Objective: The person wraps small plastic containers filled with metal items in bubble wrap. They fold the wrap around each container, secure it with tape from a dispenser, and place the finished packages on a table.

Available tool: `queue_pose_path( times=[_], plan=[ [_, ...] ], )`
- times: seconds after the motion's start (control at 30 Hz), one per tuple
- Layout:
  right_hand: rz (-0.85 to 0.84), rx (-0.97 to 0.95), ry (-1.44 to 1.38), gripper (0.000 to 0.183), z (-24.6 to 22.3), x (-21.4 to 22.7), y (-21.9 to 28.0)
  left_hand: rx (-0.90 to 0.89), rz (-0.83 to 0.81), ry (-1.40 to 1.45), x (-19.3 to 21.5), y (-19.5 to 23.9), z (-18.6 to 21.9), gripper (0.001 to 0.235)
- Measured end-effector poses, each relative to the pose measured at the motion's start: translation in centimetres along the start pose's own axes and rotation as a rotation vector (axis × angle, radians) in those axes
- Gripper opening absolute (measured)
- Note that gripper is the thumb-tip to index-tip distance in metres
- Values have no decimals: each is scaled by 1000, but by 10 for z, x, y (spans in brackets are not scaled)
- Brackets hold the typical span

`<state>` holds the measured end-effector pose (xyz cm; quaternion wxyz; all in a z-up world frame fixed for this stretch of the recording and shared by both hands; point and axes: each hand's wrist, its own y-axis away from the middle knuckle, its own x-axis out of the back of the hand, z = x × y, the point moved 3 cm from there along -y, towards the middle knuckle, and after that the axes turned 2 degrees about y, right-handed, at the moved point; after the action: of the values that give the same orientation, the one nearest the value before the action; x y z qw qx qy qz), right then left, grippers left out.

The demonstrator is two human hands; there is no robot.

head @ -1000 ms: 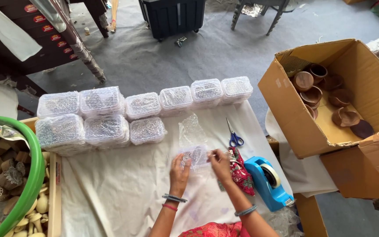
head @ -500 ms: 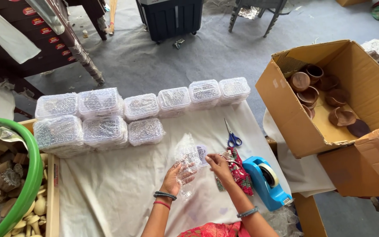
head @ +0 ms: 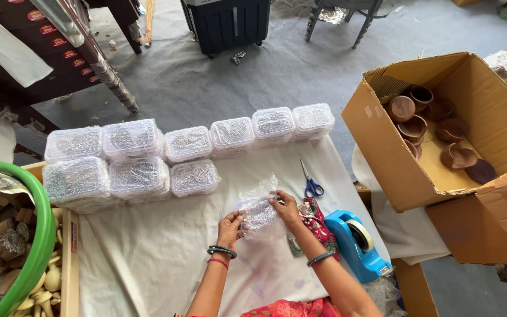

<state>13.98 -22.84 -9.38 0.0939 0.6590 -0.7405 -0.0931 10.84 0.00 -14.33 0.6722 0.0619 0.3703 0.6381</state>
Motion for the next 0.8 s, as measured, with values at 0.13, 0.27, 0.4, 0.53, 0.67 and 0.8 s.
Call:
queue_pose_path(
  times=[0.13,0.27,0.4,0.53,0.67,0.8],
  plan=[
    [22,30,63,44,-7,-5,-9,-53,50,-37,-19,16,38,42],
    [-70,-44,-81,61,1,-10,-11,28,-21,180,-50,39,79,56],
    [-80,84,-5,62,15,-6,-18,-179,91,-129,-34,4,63,75],
    [-20,28,84,65,-29,-13,2,-274,164,-584,-35,-1,62,69],
    [134,55,488,69,-37,-5,5,-465,204,-820,-35,0,63,66],
    [268,104,668,60,-49,3,19,-438,203,-923,-42,9,72,64]
  ],
)
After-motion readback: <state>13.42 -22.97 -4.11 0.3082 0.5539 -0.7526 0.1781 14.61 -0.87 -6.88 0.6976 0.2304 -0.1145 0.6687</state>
